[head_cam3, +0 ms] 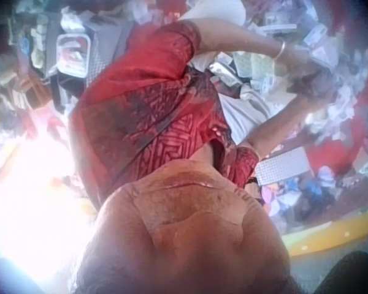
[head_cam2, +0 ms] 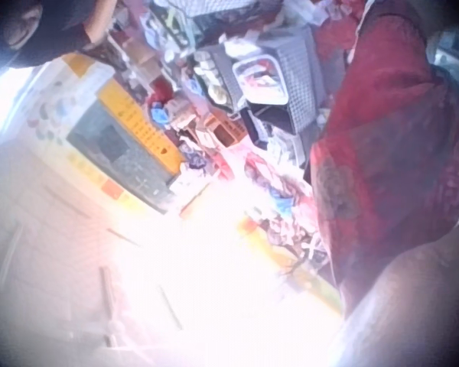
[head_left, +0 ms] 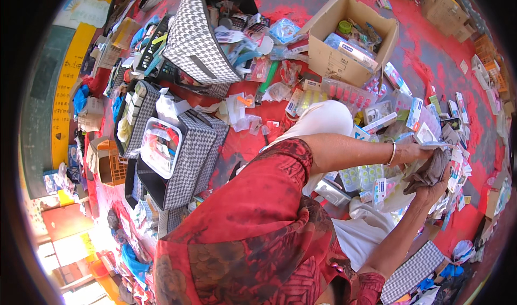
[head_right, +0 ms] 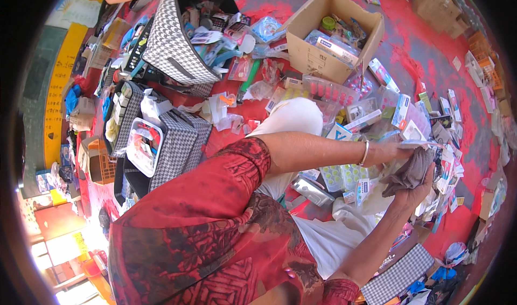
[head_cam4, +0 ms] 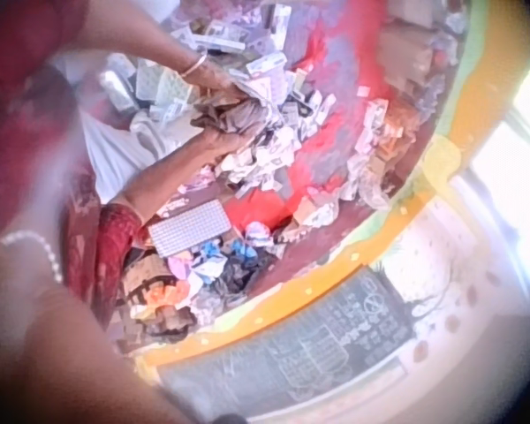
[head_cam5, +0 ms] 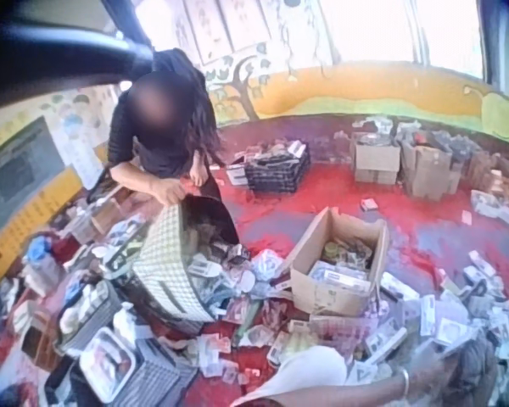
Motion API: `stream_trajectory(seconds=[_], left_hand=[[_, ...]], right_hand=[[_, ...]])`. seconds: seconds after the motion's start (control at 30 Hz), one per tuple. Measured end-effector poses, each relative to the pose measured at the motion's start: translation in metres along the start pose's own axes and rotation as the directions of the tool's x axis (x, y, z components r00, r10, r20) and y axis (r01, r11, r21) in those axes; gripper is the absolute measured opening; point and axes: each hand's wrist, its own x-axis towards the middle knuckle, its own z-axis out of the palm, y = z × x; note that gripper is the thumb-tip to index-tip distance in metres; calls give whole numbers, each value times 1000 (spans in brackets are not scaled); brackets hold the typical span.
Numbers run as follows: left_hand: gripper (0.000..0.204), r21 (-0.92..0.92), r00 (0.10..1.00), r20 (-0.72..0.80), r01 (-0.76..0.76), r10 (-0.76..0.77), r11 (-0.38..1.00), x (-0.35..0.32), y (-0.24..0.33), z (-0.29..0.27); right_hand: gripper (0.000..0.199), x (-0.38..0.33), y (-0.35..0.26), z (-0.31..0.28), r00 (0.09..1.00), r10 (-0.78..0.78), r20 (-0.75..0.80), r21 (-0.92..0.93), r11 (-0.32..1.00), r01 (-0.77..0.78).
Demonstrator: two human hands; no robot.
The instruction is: The person sits on the floor and repeatedly picks up blister packs containing small yellow balls, wipes them with a cloth, and places them into a black bin. The person handles multiple packs one at a time, turning them over and stacking them in the bin.
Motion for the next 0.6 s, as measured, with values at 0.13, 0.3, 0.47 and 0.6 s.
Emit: stream_trajectory(seconds=[0.13, 0.3, 0.47, 0.6], left_hand=[[56, -49, 999, -46, 7, -10, 999, 10, -2, -10], [48, -88, 991, -133, -11, -1, 996, 15, -5, -23], [46, -141, 945, -316, -136, 86, 981, 21, 15, -49], [45, -335, 935, -331, -241, 125, 911, 18, 30, -67]], right_hand=[[32, 2, -6, -10, 1000, 0, 24, -62, 998, 2], [32, 4, -27, -28, 992, -20, 124, -33, 999, 24], [35, -2, -55, -41, 971, -231, -56, -190, 958, 216], [33, -17, -60, -26, 927, -374, 14, -492, 804, 332]])
